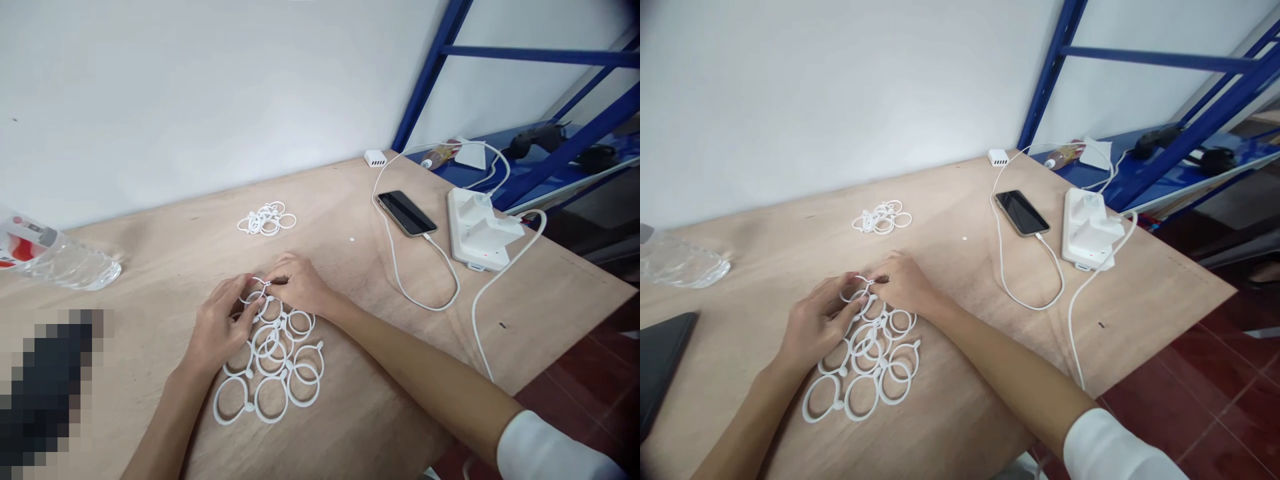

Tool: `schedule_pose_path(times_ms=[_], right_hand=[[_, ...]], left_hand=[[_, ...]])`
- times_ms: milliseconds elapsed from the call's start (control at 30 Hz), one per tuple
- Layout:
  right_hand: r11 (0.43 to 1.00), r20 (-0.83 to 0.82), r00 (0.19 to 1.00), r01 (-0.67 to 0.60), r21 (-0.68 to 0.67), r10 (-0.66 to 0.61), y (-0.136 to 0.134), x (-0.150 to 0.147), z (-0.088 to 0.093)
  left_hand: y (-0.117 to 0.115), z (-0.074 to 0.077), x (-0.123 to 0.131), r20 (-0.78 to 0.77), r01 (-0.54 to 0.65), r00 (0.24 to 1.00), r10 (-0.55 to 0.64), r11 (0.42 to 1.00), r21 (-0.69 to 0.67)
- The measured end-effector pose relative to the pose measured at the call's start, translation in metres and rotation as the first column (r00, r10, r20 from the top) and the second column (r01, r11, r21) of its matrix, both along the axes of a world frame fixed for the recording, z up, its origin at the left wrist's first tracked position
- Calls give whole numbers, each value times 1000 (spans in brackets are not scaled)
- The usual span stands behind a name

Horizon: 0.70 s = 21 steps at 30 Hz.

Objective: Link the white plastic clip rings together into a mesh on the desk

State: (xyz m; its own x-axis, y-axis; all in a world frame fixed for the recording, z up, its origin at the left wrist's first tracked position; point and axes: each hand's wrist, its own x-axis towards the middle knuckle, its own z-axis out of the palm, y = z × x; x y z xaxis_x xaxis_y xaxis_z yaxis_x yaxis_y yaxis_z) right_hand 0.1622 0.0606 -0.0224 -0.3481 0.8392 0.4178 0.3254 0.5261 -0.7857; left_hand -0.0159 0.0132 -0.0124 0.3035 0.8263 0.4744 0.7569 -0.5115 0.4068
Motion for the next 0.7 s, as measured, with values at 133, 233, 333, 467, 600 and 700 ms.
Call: schedule_pose_path(times_ms=[133, 233, 333, 467, 600, 700], right_hand=[[1000, 14, 1000, 10, -6, -10, 1, 0, -1], [1000, 28, 1000, -3, 4, 3, 1, 1, -1], [1000, 2, 1000, -8, -3, 8, 1, 2, 0], [1000, -45, 999, 13, -21, -14, 1, 1, 0], [999, -61, 998, 33, -23, -35, 0, 1, 2], [999, -83, 996, 35, -26, -37, -1, 3, 6]], left_hand=[[0, 1, 1, -29, 1, 1000, -1, 1000, 15], [1, 1, 1, -36, -4, 999, 4, 1000, 15], [0, 1, 1, -30, -18, 999, 18, 1000, -16], [-2, 3, 1, 1, -59, 998, 60, 995, -84], [-3, 4, 1, 44, -62, 997, 69, 988, -145], [-1, 5, 1, 91, -14, 995, 29, 988, -152]])
